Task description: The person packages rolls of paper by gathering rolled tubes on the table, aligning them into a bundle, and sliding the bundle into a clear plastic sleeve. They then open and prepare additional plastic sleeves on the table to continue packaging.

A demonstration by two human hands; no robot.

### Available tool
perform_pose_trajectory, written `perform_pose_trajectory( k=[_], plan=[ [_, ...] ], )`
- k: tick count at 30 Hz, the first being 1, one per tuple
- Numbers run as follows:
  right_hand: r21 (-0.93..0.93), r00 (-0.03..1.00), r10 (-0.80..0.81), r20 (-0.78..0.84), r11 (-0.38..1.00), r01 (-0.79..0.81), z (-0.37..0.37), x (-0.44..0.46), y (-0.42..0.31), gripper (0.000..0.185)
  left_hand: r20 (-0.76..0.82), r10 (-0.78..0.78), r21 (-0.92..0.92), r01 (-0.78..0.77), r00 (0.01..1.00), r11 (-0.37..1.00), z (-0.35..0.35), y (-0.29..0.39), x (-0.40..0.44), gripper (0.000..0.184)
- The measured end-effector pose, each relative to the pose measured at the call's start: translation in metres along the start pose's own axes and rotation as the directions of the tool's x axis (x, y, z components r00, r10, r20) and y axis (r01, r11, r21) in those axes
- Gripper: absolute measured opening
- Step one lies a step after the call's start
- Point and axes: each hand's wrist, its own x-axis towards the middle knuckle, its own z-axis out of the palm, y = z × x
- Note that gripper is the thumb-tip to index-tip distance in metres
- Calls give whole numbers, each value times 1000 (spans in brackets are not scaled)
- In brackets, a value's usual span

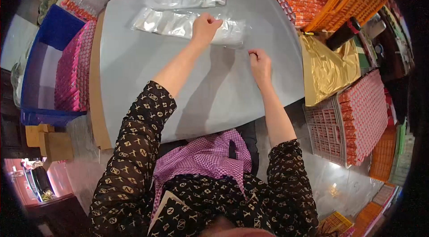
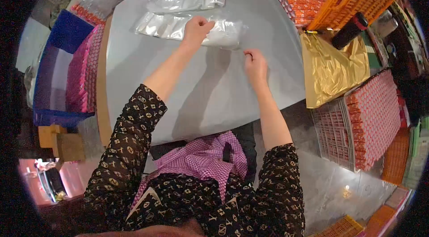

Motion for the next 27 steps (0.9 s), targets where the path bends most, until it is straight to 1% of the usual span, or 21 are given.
perform_pose_trajectory(
  k=[2,4,5,7,8,10,11,13,14,15,16,17,18,19,20,21,22,23,24,25,27],
  plan=[
    [-5,1000,3,15,1000,-3,1,-1,-3,18,29,3,48,-5,1000,999,-13,3,-5,28],
    [-13,995,101,24,995,-100,-2,0,-8,17,65,-50,-14,51,997,999,-19,4,-12,26],
    [-16,995,97,25,995,-97,-1,0,-6,17,63,-49,-18,51,997,999,-20,4,-15,26],
    [103,996,83,30,991,-86,2,5,8,20,116,-91,-241,117,989,964,-21,4,-22,23],
    [97,997,76,31,992,-79,2,9,12,20,112,-89,-249,114,990,962,-23,5,-27,23],
    [488,980,195,30,853,-184,0,17,3,25,95,-63,-405,97,993,909,-28,9,-35,20],
    [486,983,180,35,856,-175,0,22,-1,25,82,-60,-413,89,995,907,-31,12,-38,20],
    [480,987,148,63,862,-160,-10,24,-43,25,6,-30,-332,30,1000,943,-35,12,-43,20],
    [475,988,134,75,866,-154,-14,16,-62,25,0,46,-235,-45,999,971,-40,17,-52,18],
    [470,964,161,210,848,-244,-17,4,-85,29,-14,123,-135,-124,992,983,-46,23,-64,16],
    [476,924,96,371,834,-278,0,13,-118,34,-51,202,-83,-206,978,975,-53,15,-71,15],
    [510,891,132,433,780,-364,8,7,-133,39,-33,271,-25,-272,962,962,-39,5,-86,14],
    [527,850,169,500,720,-452,15,0,-143,44,39,228,-80,-224,973,971,-42,8,-98,14],
    [518,813,149,562,704,-487,21,2,-137,43,-46,347,-65,-350,937,935,-28,-4,-104,15],
    [501,773,139,620,687,-525,31,5,-127,41,-42,352,-39,-353,935,935,-29,-5,-113,15],
    [503,811,140,568,721,-476,40,3,-122,35,-36,357,-18,-357,934,934,-30,-9,-121,16],
    [502,847,144,512,750,-431,45,-1,-125,29,-11,318,-74,-317,948,945,-36,-12,-129,18],
    [509,846,110,521,756,-411,48,-4,-126,29,23,284,-134,-278,959,951,-40,-16,-134,20],
    [503,837,121,533,750,-429,44,-6,-132,24,-4,287,-122,-286,958,950,-46,-17,-142,20],
    [492,825,142,546,743,-454,41,-4,-140,19,42,257,-111,-251,966,962,-55,-17,-149,22],
    [517,830,87,551,745,-422,38,-4,-154,17,69,234,-93,-227,970,969,-68,-23,-158,23]
  ],
)
